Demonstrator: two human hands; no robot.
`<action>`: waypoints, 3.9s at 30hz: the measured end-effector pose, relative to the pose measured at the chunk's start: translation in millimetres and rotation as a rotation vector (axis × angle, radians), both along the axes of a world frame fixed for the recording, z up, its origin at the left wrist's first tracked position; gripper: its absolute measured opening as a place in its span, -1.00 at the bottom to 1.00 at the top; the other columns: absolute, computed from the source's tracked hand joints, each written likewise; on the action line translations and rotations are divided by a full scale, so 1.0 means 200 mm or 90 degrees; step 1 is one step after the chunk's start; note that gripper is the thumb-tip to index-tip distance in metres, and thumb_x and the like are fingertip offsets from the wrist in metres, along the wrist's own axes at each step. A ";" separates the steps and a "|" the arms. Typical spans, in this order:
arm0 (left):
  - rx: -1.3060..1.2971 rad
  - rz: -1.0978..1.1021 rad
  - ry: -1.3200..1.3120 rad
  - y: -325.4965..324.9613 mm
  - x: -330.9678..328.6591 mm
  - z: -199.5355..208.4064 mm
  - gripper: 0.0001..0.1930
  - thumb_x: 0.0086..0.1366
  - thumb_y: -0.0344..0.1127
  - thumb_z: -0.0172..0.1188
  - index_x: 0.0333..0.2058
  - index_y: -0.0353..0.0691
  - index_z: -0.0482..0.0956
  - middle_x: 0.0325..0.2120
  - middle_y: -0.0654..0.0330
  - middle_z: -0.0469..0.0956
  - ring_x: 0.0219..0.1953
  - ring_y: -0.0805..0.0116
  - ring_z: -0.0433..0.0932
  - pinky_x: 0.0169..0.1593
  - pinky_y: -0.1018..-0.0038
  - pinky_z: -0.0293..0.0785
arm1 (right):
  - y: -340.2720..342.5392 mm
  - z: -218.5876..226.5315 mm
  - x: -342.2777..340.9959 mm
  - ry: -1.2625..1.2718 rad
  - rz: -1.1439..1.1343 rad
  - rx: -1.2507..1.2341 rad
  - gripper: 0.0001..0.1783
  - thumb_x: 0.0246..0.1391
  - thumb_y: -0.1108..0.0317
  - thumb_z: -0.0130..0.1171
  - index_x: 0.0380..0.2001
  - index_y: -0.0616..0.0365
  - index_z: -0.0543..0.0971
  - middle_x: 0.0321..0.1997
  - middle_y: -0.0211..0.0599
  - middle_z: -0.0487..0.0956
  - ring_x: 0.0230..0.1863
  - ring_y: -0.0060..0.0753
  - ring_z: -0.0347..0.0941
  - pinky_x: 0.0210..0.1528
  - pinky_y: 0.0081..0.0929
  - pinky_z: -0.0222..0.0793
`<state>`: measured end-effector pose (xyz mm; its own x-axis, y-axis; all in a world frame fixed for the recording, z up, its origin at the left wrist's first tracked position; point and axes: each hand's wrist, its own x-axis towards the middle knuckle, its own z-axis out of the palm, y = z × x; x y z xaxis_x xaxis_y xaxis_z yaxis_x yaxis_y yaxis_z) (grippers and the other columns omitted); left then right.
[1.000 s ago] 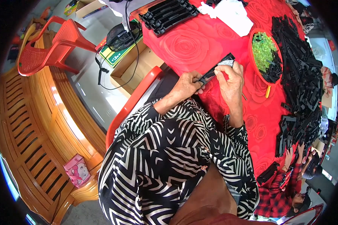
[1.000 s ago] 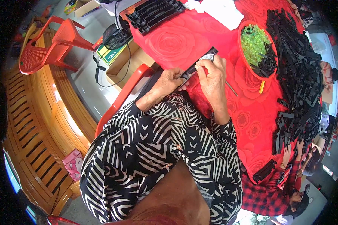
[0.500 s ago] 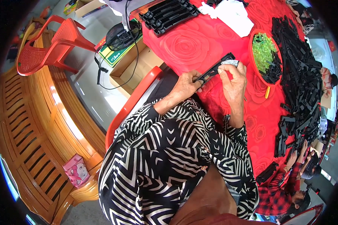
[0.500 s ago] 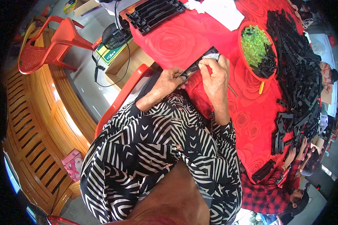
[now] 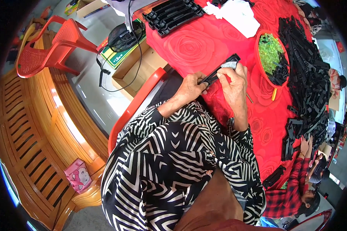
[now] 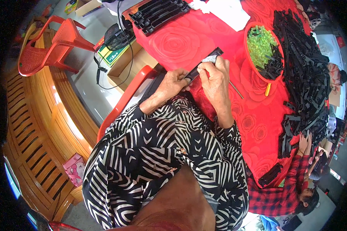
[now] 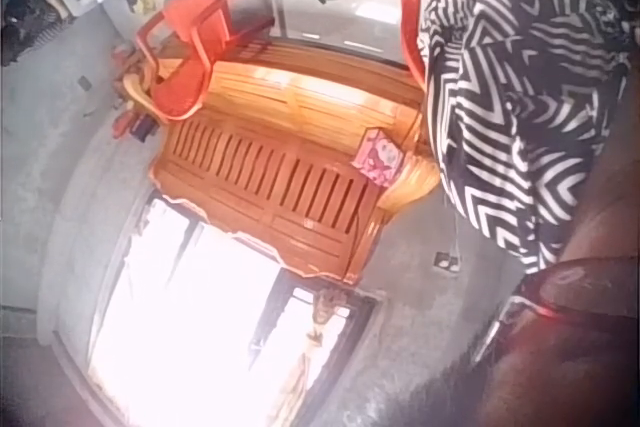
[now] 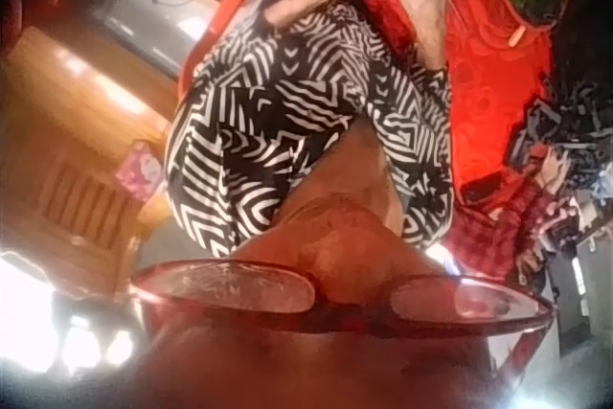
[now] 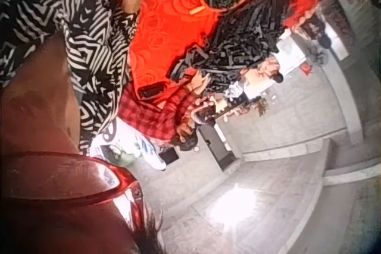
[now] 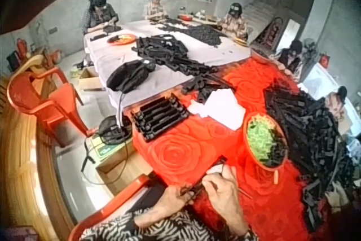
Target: The person assembles toy parts by inserting metal rods, small components, and plastic pieces into black plastic casings by hand.
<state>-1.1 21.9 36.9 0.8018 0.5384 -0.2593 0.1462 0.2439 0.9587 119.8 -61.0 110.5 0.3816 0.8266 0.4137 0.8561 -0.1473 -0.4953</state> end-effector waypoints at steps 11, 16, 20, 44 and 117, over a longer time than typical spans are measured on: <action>-0.027 0.005 -0.006 0.00 0.00 0.00 -0.90 0.10 -0.52 0.05 -0.39 -0.44 0.44 -0.62 0.14 0.52 -0.56 0.49 0.51 -0.48 0.57 0.41 | 0.00 0.00 0.00 0.018 -0.001 -0.006 -0.90 -0.23 0.50 0.18 -0.51 0.15 0.53 -0.43 -0.23 0.37 -0.32 -0.15 0.23 -0.28 -0.28 0.21; -0.029 -0.002 -0.005 0.00 0.00 0.00 -0.89 0.10 -0.52 0.05 -0.38 -0.44 0.45 -0.62 0.15 0.52 -0.57 0.49 0.51 -0.48 0.57 0.41 | 0.01 -0.01 0.01 0.013 0.001 -0.014 -0.91 -0.24 0.48 0.19 -0.53 0.14 0.52 -0.43 -0.21 0.38 -0.33 -0.13 0.24 -0.30 -0.27 0.21; -0.021 0.002 -0.001 0.00 0.00 0.00 -0.89 0.10 -0.52 0.05 -0.39 -0.44 0.44 -0.63 0.14 0.52 -0.58 0.49 0.51 -0.49 0.57 0.41 | 0.01 -0.02 0.01 0.035 0.007 -0.008 -0.91 -0.24 0.48 0.19 -0.54 0.15 0.51 -0.44 -0.21 0.37 -0.34 -0.13 0.23 -0.30 -0.27 0.20; 0.248 0.047 0.096 0.01 -0.01 0.03 -0.79 0.13 -0.38 0.12 -0.29 -0.40 0.45 -0.65 0.11 0.49 -0.58 0.47 0.46 -0.45 0.49 0.37 | 0.06 0.04 0.01 -0.200 0.153 -0.135 -0.95 -0.19 0.48 0.05 -0.60 0.21 0.40 -0.42 -0.20 0.32 -0.32 -0.16 0.23 -0.27 -0.28 0.15; -0.022 0.157 0.010 0.02 0.02 -0.11 -0.87 0.05 -0.52 0.13 -0.38 -0.44 0.51 -0.65 0.10 0.54 -0.60 0.50 0.48 -0.51 0.53 0.39 | 0.03 -0.16 -0.16 -0.270 0.004 0.026 -0.78 -0.27 0.40 0.28 -0.58 0.08 0.40 -0.59 -0.34 0.30 -0.51 -0.27 0.24 -0.45 -0.33 0.11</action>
